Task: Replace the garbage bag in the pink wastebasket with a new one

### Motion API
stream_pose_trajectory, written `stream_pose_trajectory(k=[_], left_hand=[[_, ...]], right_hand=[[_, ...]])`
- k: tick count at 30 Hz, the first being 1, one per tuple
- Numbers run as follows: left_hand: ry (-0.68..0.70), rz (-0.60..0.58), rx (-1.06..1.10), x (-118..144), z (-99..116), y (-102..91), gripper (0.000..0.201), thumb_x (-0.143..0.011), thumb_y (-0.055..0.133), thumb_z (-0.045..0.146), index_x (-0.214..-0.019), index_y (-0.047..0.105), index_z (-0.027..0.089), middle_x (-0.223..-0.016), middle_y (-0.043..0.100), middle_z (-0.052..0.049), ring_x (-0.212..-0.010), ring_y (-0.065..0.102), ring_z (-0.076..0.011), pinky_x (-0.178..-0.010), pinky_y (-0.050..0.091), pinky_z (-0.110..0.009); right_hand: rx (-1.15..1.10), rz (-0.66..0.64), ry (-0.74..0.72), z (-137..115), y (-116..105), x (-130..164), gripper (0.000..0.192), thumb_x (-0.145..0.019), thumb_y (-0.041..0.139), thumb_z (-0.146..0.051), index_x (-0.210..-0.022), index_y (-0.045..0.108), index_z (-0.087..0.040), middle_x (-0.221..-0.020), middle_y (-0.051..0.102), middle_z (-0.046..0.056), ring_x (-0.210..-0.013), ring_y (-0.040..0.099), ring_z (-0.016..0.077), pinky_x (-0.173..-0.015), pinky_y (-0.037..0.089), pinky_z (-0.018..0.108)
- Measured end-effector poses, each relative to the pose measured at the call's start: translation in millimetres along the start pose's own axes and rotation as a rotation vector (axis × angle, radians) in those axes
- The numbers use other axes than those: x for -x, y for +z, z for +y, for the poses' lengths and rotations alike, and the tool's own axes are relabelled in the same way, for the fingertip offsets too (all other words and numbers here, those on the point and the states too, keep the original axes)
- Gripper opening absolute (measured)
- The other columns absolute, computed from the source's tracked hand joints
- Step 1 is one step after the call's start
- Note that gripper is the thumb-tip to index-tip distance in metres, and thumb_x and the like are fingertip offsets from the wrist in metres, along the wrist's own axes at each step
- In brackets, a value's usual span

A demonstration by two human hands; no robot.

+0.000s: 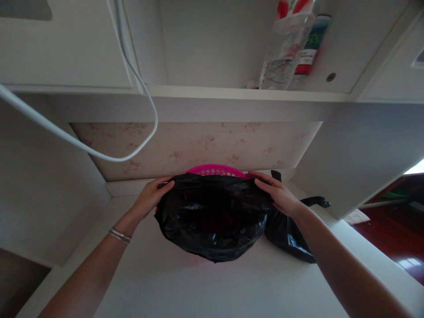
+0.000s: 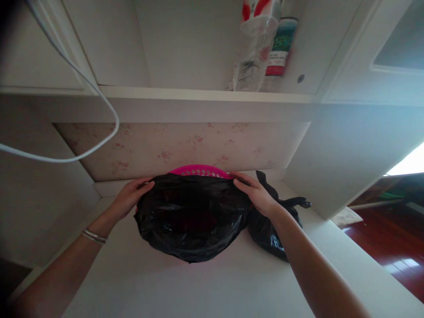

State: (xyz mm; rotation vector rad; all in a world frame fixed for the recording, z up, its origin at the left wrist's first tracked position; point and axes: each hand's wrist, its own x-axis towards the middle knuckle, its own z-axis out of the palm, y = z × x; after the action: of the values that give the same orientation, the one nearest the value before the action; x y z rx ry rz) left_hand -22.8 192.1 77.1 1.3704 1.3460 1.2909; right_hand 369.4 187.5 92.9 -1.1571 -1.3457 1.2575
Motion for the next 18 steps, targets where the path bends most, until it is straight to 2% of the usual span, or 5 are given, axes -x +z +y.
stream_pose_trajectory(k=[3,6,9,13,18], left_hand=[[-0.016,0.04,0.027,-12.7,-1.9,8.3,0.05,-0.066,0.083,0.055,-0.098,0.08,0.017,-0.091,0.078,-0.008,-0.083,0.068,-0.0256,-0.075,0.05,-0.033],[-0.039,0.061,0.106,-21.0,-5.3,16.7,0.051,-0.067,0.081,0.058,-0.098,0.078,0.018,-0.088,0.078,-0.006,-0.075,0.067,-0.0215,-0.07,0.05,-0.03],[-0.08,0.076,0.167,-29.9,-11.5,19.3,0.051,-0.066,0.082,0.056,-0.097,0.076,0.016,-0.084,0.077,-0.005,-0.073,0.067,-0.0209,-0.067,0.05,-0.029],[-0.141,0.045,0.218,-43.0,-23.1,21.0,0.039,-0.072,0.081,0.046,-0.095,0.075,0.015,-0.083,0.076,-0.004,-0.073,0.068,-0.0193,-0.068,0.051,-0.029],[-0.186,-0.097,0.285,-45.1,-35.8,33.5,0.021,-0.091,0.069,0.034,-0.09,0.07,0.013,-0.086,0.073,-0.003,-0.075,0.068,-0.0166,-0.073,0.056,-0.035]], right_hand=[[0.057,0.115,-0.035,9.3,7.4,-12.4,0.049,-0.081,0.075,-0.049,-0.124,0.07,-0.026,-0.119,0.073,0.006,-0.1,0.069,0.0208,-0.089,0.055,0.034],[0.157,0.271,-0.096,18.5,8.3,-27.0,0.044,-0.078,0.075,-0.053,-0.108,0.075,-0.02,-0.1,0.076,0.006,-0.089,0.07,0.0219,-0.086,0.056,0.037],[0.193,0.326,-0.125,25.0,5.1,-40.8,0.038,-0.077,0.075,-0.053,-0.097,0.076,-0.02,-0.092,0.076,0.004,-0.086,0.069,0.0217,-0.085,0.054,0.036],[0.176,0.32,-0.095,31.3,6.3,-55.0,0.034,-0.075,0.075,-0.049,-0.094,0.076,-0.021,-0.084,0.077,0.004,-0.077,0.069,0.0218,-0.075,0.056,0.034],[0.086,0.194,-0.036,47.5,16.7,-69.1,0.03,-0.07,0.078,-0.046,-0.084,0.077,-0.019,-0.068,0.075,0.004,-0.068,0.071,0.0246,-0.07,0.058,0.038]])
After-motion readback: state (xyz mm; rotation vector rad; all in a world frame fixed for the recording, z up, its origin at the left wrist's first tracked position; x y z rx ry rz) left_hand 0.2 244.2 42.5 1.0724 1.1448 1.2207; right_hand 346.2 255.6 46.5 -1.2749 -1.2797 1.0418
